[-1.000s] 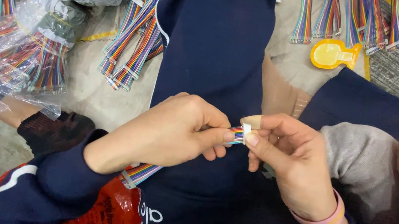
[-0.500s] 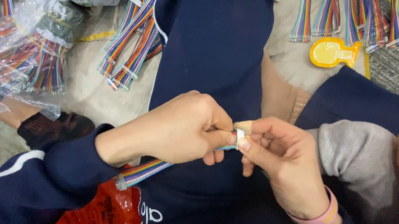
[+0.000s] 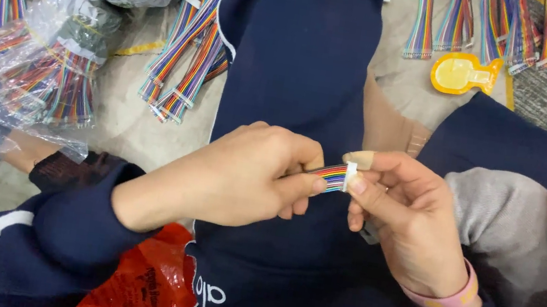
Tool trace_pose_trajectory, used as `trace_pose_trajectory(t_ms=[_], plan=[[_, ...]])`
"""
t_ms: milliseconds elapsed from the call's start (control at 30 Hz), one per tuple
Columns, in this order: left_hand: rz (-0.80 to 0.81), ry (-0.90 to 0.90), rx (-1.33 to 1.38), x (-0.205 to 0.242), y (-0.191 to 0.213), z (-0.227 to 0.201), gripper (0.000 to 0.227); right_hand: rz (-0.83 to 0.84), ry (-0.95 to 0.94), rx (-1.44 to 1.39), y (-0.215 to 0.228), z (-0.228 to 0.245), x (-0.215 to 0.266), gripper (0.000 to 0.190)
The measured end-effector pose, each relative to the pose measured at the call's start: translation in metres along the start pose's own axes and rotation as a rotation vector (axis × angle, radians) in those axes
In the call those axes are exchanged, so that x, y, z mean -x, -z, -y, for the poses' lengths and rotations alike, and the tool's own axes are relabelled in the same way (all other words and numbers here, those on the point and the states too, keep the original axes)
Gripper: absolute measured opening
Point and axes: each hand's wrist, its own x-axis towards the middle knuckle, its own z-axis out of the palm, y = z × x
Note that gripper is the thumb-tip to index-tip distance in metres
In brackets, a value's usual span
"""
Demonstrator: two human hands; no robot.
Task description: Manually attaching white plastic connectors to the ends of multi-colored ribbon cables.
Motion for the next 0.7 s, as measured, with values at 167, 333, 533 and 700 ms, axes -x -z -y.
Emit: trace_pose_trajectory(t_ms=[167, 333, 533, 700], plan=[[0.012, 0.023, 0.139, -0.006, -0.003, 0.002, 0.019, 0.015, -0.038, -0.061, 0.001, 0.002, 0.001, 0.021], [-0.035, -0.054, 0.063, -0.004, -0.005, 0.001, 0.023, 0.031, -0.056, -0.091, -0.003, -0.003, 0.000, 0.021], [-0.120, -0.049, -0.066, -0.008, -0.017, 0.002, 0.027, 0.009, 0.014, -0.144, -0.004, -0.014, 0.004, 0.021], [-0.095, 0.014, 0.065, -0.006, -0.017, -0.001, 0.021, -0.006, 0.001, -0.079, -0.006, -0.011, 0.005, 0.016]])
